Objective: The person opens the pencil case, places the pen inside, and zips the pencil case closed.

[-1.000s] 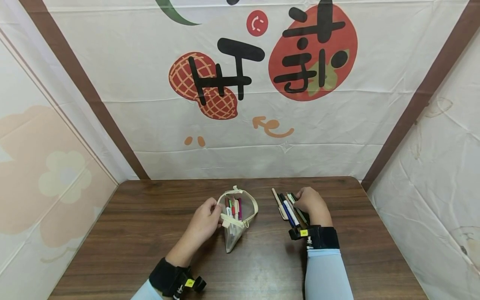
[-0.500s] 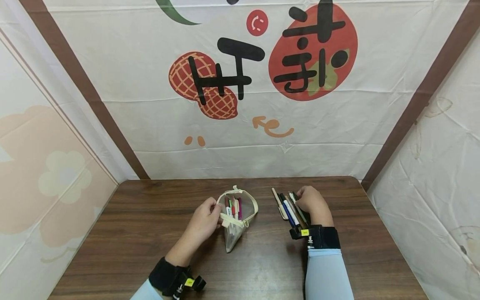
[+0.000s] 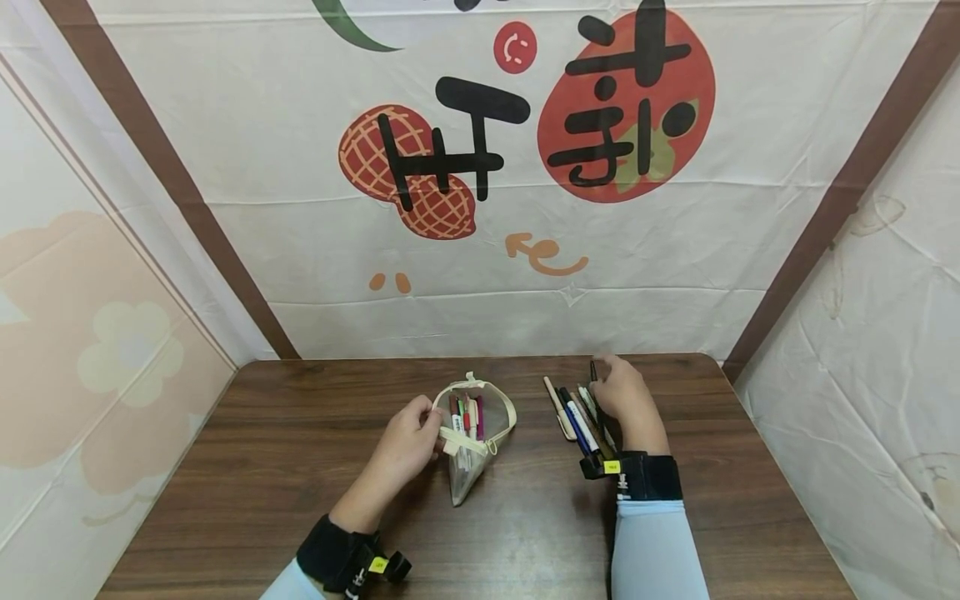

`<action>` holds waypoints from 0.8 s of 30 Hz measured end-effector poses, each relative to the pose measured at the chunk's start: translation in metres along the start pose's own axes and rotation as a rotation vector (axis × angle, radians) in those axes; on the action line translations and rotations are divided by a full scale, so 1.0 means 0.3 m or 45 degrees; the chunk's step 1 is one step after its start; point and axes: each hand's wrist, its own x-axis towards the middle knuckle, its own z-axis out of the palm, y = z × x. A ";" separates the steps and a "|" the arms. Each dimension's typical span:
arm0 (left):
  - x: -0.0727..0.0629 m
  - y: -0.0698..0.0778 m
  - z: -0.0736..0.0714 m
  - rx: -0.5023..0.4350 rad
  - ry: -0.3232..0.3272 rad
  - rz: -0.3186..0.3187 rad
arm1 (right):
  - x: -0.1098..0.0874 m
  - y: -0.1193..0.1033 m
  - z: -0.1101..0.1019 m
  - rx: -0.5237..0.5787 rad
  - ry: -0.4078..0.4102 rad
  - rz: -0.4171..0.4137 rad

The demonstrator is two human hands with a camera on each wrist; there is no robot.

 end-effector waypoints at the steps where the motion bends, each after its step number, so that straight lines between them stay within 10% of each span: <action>1: 0.000 0.000 0.000 -0.001 0.001 -0.002 | -0.001 -0.006 -0.001 0.009 0.021 -0.021; 24: 0.002 0.002 0.001 0.009 0.013 0.004 | -0.020 -0.199 0.101 0.533 0.103 -0.157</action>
